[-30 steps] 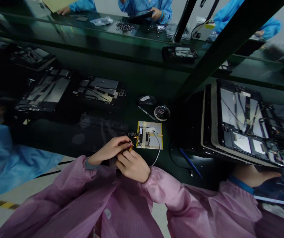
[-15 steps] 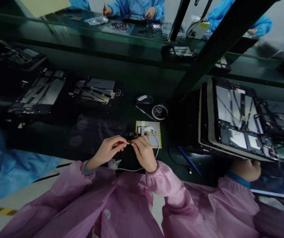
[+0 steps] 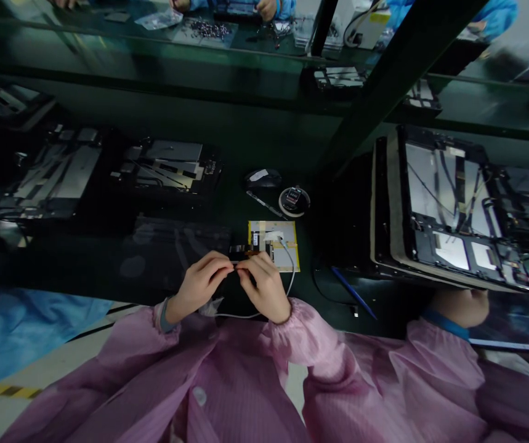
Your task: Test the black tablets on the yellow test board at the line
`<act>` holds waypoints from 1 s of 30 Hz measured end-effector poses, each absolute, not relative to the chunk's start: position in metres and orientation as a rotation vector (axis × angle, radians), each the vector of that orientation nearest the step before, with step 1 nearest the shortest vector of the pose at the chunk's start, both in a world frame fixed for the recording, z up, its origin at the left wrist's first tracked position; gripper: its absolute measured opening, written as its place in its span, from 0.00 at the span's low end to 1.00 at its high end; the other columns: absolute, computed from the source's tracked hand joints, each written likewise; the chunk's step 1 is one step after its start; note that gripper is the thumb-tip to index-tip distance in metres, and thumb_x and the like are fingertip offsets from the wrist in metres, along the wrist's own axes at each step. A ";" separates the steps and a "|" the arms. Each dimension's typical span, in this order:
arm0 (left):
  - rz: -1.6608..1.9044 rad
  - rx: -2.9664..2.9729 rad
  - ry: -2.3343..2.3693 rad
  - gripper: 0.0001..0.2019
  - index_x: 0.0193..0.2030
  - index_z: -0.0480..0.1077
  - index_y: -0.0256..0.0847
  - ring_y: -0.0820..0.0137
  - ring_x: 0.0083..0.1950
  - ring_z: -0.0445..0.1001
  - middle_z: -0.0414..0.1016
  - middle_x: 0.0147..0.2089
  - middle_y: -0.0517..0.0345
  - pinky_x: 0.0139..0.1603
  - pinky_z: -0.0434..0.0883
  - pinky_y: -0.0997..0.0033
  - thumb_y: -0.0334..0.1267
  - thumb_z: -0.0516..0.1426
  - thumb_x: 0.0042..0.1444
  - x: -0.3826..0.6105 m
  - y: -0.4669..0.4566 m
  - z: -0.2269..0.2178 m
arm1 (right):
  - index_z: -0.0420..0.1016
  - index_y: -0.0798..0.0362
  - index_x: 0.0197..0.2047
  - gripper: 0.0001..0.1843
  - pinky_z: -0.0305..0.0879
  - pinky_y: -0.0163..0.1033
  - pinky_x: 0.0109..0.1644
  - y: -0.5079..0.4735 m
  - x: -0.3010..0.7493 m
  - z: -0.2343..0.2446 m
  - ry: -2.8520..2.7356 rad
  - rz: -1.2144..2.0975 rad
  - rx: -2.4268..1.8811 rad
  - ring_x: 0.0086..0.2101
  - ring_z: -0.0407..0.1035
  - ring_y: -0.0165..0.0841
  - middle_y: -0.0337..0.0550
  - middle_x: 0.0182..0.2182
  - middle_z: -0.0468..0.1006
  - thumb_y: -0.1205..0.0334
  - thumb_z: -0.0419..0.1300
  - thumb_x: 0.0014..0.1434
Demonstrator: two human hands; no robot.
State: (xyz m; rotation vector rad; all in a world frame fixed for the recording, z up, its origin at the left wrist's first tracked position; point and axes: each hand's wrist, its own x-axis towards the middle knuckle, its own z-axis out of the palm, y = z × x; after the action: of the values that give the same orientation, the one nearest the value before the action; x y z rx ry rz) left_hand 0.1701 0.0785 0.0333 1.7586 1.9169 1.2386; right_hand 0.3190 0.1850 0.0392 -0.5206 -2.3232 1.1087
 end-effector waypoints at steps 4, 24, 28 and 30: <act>1.275 1.758 1.923 0.03 0.40 0.67 0.41 0.74 0.39 0.73 0.71 0.38 0.58 0.42 0.71 0.75 0.31 0.53 0.64 0.173 0.078 0.031 | 0.72 0.51 0.39 0.06 0.63 0.41 0.39 0.181 0.319 0.036 -2.279 1.095 -0.544 0.34 0.63 0.34 0.41 0.29 0.72 0.65 0.54 0.64; 1.414 1.780 2.001 0.05 0.40 0.68 0.41 0.74 0.38 0.73 0.73 0.37 0.58 0.41 0.72 0.75 0.27 0.54 0.61 0.176 0.077 0.027 | 0.73 0.50 0.40 0.07 0.65 0.41 0.41 0.170 0.312 0.038 -2.143 1.102 -0.596 0.37 0.67 0.34 0.41 0.32 0.76 0.69 0.56 0.63; 1.410 1.792 2.010 0.05 0.40 0.68 0.41 0.74 0.38 0.73 0.72 0.37 0.58 0.41 0.72 0.75 0.27 0.55 0.61 0.177 0.076 0.026 | 0.73 0.50 0.39 0.06 0.65 0.41 0.40 0.171 0.311 0.040 -2.156 1.086 -0.598 0.36 0.67 0.34 0.41 0.32 0.76 0.69 0.56 0.63; 1.415 1.788 2.012 0.05 0.40 0.68 0.41 0.74 0.38 0.74 0.73 0.37 0.58 0.41 0.72 0.75 0.27 0.55 0.61 0.176 0.076 0.027 | 0.73 0.50 0.39 0.05 0.65 0.41 0.40 0.172 0.311 0.040 -2.152 1.084 -0.607 0.36 0.66 0.34 0.41 0.32 0.76 0.68 0.56 0.63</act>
State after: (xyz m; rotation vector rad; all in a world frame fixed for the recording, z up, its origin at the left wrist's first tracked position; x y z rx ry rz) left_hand 0.1763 0.0762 0.0268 1.7881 2.0118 1.4149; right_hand 0.3111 0.1718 0.0400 -0.6071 -2.1520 1.0836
